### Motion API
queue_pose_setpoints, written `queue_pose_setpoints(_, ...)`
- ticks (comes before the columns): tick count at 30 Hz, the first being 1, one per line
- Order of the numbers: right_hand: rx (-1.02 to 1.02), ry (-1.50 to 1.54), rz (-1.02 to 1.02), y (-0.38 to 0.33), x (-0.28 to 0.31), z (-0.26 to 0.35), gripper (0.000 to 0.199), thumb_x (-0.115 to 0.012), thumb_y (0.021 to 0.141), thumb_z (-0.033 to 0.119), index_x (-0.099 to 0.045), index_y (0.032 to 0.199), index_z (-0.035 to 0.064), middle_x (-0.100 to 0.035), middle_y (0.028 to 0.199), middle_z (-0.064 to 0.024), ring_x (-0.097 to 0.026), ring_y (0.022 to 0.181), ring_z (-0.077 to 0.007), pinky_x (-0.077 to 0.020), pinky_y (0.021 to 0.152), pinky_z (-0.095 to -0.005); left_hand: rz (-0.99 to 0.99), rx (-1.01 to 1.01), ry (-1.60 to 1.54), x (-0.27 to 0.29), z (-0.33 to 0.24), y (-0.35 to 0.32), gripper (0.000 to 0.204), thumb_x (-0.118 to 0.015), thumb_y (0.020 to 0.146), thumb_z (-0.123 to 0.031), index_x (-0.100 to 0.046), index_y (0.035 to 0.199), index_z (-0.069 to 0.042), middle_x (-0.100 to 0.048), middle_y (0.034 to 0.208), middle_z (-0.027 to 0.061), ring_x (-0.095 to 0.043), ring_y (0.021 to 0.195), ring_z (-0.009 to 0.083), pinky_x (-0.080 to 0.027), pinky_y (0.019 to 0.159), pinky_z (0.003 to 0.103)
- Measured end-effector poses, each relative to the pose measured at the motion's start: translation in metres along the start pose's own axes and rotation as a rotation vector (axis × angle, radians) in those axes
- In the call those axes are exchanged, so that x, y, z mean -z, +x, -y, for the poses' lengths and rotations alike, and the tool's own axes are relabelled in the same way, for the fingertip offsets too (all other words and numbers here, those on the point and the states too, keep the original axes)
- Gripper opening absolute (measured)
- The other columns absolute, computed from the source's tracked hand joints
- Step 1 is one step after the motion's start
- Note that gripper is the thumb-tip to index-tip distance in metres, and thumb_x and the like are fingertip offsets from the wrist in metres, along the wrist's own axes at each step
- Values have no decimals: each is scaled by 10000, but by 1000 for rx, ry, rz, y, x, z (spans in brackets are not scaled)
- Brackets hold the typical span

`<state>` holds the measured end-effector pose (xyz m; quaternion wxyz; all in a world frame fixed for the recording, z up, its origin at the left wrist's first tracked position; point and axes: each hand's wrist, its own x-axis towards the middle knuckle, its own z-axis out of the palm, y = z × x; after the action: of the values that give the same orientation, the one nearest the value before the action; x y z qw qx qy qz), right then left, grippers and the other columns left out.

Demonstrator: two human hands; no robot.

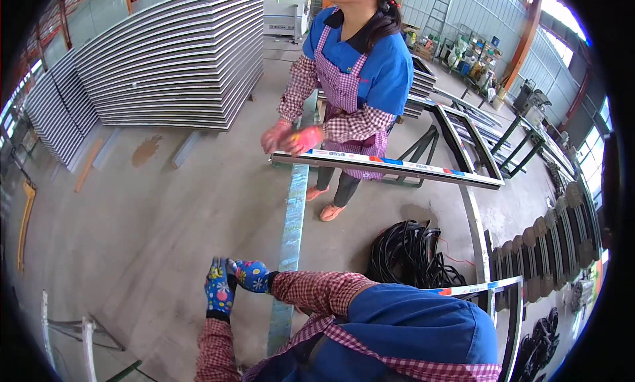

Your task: Assembling aluminum window or door frames by joining metal sections and inserting rubber seals.

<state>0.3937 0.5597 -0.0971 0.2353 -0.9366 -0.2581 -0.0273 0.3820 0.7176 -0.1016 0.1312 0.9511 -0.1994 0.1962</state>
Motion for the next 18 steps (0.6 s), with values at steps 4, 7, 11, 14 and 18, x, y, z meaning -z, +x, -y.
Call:
queue_pose_setpoints(4, 54, -85, 106, 9, 35, 14, 409, -487, 879, 165, -437, 1260, 25, -580, 1057, -194, -636, 877, -324, -532, 677, -428, 162, 402, -81, 33, -38, 2, 441, -571, 885, -284, -505, 1258, -57, -631, 984, 129, -631, 850, 317, -513, 700, 419)
queue_pose_setpoints(7, 48, -112, 177, 26, 21, 23, 361, -478, 892, 165, -465, 1247, 99, -573, 1084, -182, -629, 926, -339, -533, 713, -442, 207, 489, 66, 12, -32, -2, 290, -577, 878, -248, -549, 1109, -74, -640, 912, 112, -637, 835, 305, -516, 687, 404)
queue_pose_setpoints(11, -13, -2, 237, 32, 20, 15, 244, -471, 913, 216, -513, 1134, 122, -575, 1070, -195, -622, 941, -363, -531, 727, -445, 84, 461, -8, 14, -40, 7, 260, -647, 839, -230, -566, 1038, -83, -659, 829, 113, -654, 754, 301, -524, 624, 374)
queue_pose_setpoints(14, 13, -2, 290, 33, 23, 23, 248, -405, 946, 254, -528, 1110, 114, -583, 1038, -215, -644, 883, -341, -532, 677, -458, 58, 474, -2, 15, -38, 2, 230, -613, 864, -247, -577, 1020, -82, -661, 812, 112, -653, 742, 307, -521, 616, 386)
queue_pose_setpoints(18, -50, -127, 334, 34, 5, 25, 244, -398, 932, 240, -548, 1066, 103, -621, 919, -187, -650, 878, -310, -532, 647, -448, -46, 331, -109, 22, -37, -3, 334, -550, 891, -213, -572, 1208, -111, -660, 974, 100, -635, 903, 299, -513, 764, 409)
